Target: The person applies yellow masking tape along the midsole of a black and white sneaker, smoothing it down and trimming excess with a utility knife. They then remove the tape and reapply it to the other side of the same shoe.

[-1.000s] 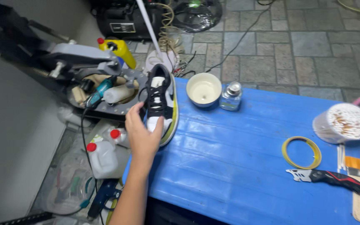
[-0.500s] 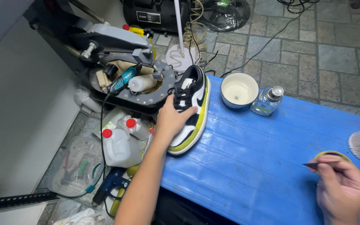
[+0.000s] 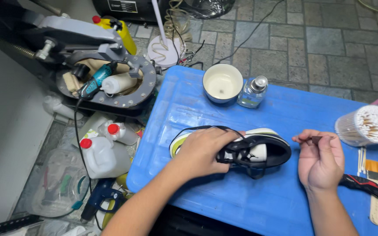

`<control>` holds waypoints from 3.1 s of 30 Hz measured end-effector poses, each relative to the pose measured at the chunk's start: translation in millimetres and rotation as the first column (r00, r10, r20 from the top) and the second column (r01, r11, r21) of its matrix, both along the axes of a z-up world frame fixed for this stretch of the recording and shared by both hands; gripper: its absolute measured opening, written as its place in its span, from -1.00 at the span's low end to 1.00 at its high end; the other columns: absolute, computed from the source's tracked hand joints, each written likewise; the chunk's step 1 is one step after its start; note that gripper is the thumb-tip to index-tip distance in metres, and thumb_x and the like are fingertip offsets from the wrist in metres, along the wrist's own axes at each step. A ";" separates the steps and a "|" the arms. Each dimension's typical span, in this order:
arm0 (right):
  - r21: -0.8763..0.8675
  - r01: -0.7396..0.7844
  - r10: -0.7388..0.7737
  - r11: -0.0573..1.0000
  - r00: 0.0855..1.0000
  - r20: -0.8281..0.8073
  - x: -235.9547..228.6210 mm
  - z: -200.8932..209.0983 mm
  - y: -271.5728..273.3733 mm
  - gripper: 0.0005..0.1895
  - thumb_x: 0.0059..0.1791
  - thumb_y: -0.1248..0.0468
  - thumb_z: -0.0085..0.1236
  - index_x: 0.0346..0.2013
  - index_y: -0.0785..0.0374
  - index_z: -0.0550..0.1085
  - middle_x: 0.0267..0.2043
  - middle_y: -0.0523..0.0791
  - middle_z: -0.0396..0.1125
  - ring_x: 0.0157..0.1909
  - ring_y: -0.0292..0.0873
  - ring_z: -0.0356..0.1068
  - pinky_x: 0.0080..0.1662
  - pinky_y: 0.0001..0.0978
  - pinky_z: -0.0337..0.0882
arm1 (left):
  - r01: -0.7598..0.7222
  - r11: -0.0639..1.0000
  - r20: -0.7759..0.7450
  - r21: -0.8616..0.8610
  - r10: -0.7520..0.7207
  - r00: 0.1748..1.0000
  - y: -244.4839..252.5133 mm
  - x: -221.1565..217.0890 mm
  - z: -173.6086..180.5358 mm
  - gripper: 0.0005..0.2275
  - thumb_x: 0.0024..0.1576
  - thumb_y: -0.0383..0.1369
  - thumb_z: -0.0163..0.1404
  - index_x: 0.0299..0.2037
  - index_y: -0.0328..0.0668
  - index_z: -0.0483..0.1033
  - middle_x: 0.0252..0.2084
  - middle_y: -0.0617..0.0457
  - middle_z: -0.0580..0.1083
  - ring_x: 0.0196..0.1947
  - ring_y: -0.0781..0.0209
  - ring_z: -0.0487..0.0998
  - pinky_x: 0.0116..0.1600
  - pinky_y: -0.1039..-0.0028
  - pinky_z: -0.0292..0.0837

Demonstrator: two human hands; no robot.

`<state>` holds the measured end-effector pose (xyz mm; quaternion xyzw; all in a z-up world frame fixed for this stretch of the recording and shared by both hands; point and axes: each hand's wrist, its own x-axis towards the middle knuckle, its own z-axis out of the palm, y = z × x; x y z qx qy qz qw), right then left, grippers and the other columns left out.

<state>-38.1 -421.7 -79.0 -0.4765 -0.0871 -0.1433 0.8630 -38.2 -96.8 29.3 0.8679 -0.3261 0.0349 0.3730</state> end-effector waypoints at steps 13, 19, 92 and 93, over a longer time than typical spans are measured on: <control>-0.146 0.083 -0.082 0.986 0.997 0.009 -2.0 -2.0 -8.5 -0.79 0.35 0.16 -0.16 0.01 0.24 0.15 -0.06 0.27 0.36 -0.02 0.12 0.46 0.16 -0.04 0.47 | 0.367 0.930 -0.332 -0.017 -0.351 0.876 -41.6 67.4 -9.7 -0.28 -0.27 -0.13 0.30 0.20 -0.05 0.46 -0.20 -0.03 0.63 -0.24 -0.01 0.68 -0.13 0.30 0.54; -0.233 0.139 -0.122 0.963 0.989 0.083 -2.1 -3.8 -10.7 -0.78 0.43 0.16 -0.21 0.09 0.24 0.08 -0.06 0.31 0.33 -0.10 0.13 0.47 0.08 -0.09 0.53 | 0.276 0.958 -0.123 -0.077 -0.284 0.951 -35.1 58.1 -24.8 -0.34 -0.15 -0.07 0.31 0.16 -0.19 0.50 -0.05 -0.10 0.60 -0.09 -0.04 0.66 0.01 0.29 0.53; 0.192 -0.074 0.149 0.979 0.899 -0.411 7.9 8.5 1.5 -0.91 0.13 0.29 0.07 -0.17 0.22 0.36 -0.24 -0.06 0.34 -0.33 -0.28 0.23 -0.31 -0.54 0.24 | -0.196 0.968 -0.589 -0.158 0.067 0.806 -90.0 -15.3 -6.9 -0.14 0.05 -0.25 -0.04 0.56 -0.25 -0.25 0.14 -0.40 0.43 0.11 -0.27 0.52 0.18 0.22 0.43; 0.209 -0.079 0.158 0.975 0.906 -0.394 4.8 8.0 3.9 -0.92 0.13 0.30 0.08 -0.16 0.22 0.36 -0.24 -0.07 0.34 -0.33 -0.28 0.23 -0.30 -0.55 0.25 | -0.193 0.978 -0.650 -0.079 0.097 0.754 -88.8 -11.0 -4.8 -0.14 0.03 -0.26 -0.08 0.56 -0.17 -0.26 -0.02 -0.36 0.55 -0.05 -0.26 0.62 0.10 0.21 0.49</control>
